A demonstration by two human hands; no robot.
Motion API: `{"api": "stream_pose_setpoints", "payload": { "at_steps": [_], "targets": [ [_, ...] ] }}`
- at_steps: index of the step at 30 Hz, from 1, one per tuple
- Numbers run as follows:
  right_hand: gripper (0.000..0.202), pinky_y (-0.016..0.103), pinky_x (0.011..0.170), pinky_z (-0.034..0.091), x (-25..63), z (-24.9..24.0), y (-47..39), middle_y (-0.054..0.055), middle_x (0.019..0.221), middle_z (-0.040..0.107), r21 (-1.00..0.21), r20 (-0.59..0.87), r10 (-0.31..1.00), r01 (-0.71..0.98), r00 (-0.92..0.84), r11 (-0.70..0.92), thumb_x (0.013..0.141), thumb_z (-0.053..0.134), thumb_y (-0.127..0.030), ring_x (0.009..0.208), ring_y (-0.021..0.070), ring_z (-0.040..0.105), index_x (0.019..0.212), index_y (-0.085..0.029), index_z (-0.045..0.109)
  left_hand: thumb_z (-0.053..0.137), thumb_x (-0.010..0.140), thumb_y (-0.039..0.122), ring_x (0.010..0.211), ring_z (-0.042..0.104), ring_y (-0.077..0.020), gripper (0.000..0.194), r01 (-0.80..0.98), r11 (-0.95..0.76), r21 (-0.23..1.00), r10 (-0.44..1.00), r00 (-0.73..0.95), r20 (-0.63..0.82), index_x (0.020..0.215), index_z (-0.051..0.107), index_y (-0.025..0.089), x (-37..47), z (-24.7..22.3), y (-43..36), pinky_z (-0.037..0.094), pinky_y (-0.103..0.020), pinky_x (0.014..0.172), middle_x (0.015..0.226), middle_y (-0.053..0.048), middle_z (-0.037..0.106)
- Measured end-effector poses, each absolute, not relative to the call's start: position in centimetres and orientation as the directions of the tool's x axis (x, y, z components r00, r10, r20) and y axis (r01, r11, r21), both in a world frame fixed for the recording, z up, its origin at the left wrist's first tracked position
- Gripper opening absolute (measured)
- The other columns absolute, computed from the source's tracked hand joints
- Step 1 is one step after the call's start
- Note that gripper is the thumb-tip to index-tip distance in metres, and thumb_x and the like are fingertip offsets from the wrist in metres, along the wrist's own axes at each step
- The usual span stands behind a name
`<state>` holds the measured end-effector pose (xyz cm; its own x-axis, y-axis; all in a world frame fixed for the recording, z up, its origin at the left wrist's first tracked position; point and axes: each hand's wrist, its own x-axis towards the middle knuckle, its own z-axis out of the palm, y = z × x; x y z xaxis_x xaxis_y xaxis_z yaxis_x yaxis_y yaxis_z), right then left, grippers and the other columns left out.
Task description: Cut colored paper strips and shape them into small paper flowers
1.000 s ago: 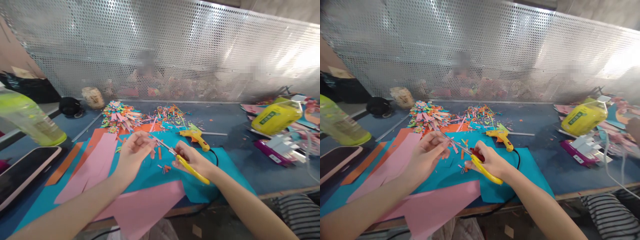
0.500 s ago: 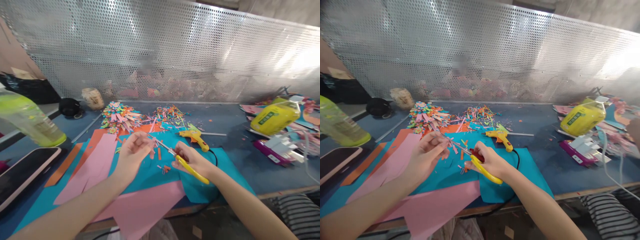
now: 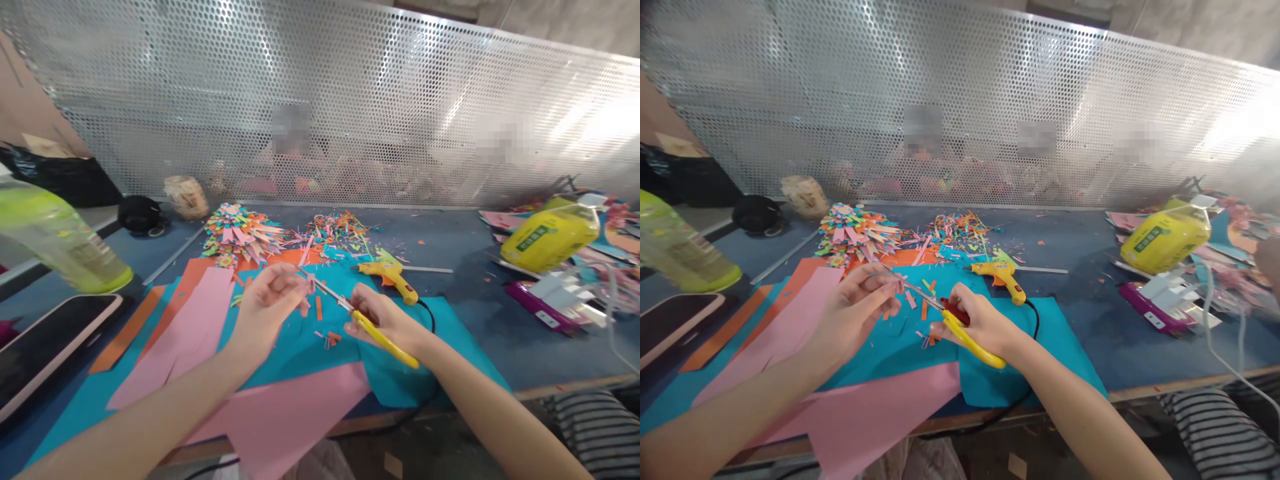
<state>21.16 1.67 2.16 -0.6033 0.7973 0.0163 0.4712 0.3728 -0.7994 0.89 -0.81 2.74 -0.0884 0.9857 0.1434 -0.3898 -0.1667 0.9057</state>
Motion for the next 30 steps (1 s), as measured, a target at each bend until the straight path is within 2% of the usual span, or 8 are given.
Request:
{"api": "stream_pose_setpoints", "payload": {
  "at_steps": [8, 18, 24, 30],
  "targets": [
    [0.039, 0.022, 0.046, 0.022, 21.24, 2.12, 1.68, -0.007, 0.062, 0.034, -0.795, 0.014, 0.801, 0.479, -0.598, 0.372, 0.075, 0.055, -0.053, 0.052, 0.0077, 0.026, 0.079, -0.021, 0.034, 0.072, 0.061, 0.019, 0.05, 0.055, -0.0088, 0.026, -0.414, -0.179, 0.893, 0.982, -0.132, 0.136, 0.082, 0.056, 0.018, 0.93, 2.99, -0.78, 0.044, -0.021, 0.044, 0.066, 0.003, 0.061],
    [0.037, 0.022, 0.044, 0.019, 21.28, 2.2, 1.7, -0.007, 0.058, 0.033, -0.77, 0.021, 0.805, 0.504, -0.593, 0.392, 0.076, 0.056, -0.051, 0.051, 0.0077, 0.027, 0.079, -0.021, 0.036, 0.07, 0.065, 0.019, 0.051, 0.055, -0.0081, 0.024, -0.394, -0.2, 0.897, 0.976, -0.162, 0.146, 0.083, 0.056, 0.018, 0.61, 3.04, -0.53, 0.044, -0.02, 0.046, 0.068, 0.003, 0.061],
    [0.035, 0.022, 0.044, 0.02, 21.2, 2.42, 1.59, -0.008, 0.057, 0.033, -0.778, 0.023, 0.798, 0.49, -0.602, 0.392, 0.076, 0.055, -0.05, 0.051, 0.0077, 0.028, 0.079, -0.021, 0.036, 0.068, 0.069, 0.02, 0.05, 0.056, -0.0084, 0.024, -0.35, -0.211, 0.913, 0.977, -0.094, 0.19, 0.089, 0.053, 0.019, 0.43, 2.61, -0.49, 0.043, -0.02, 0.045, 0.072, 0.002, 0.064],
    [0.037, 0.022, 0.044, 0.02, 21.19, 2.38, 1.65, -0.008, 0.057, 0.032, -0.76, 0.017, 0.804, 0.515, -0.594, 0.397, 0.077, 0.054, -0.052, 0.051, 0.0076, 0.027, 0.078, -0.021, 0.035, 0.068, 0.069, 0.019, 0.054, 0.059, -0.0105, 0.025, -0.329, -0.242, 0.913, 0.968, -0.144, 0.205, 0.089, 0.053, 0.018, 0.31, 2.42, -0.38, 0.043, -0.02, 0.044, 0.071, 0.001, 0.065]
  ]
}}
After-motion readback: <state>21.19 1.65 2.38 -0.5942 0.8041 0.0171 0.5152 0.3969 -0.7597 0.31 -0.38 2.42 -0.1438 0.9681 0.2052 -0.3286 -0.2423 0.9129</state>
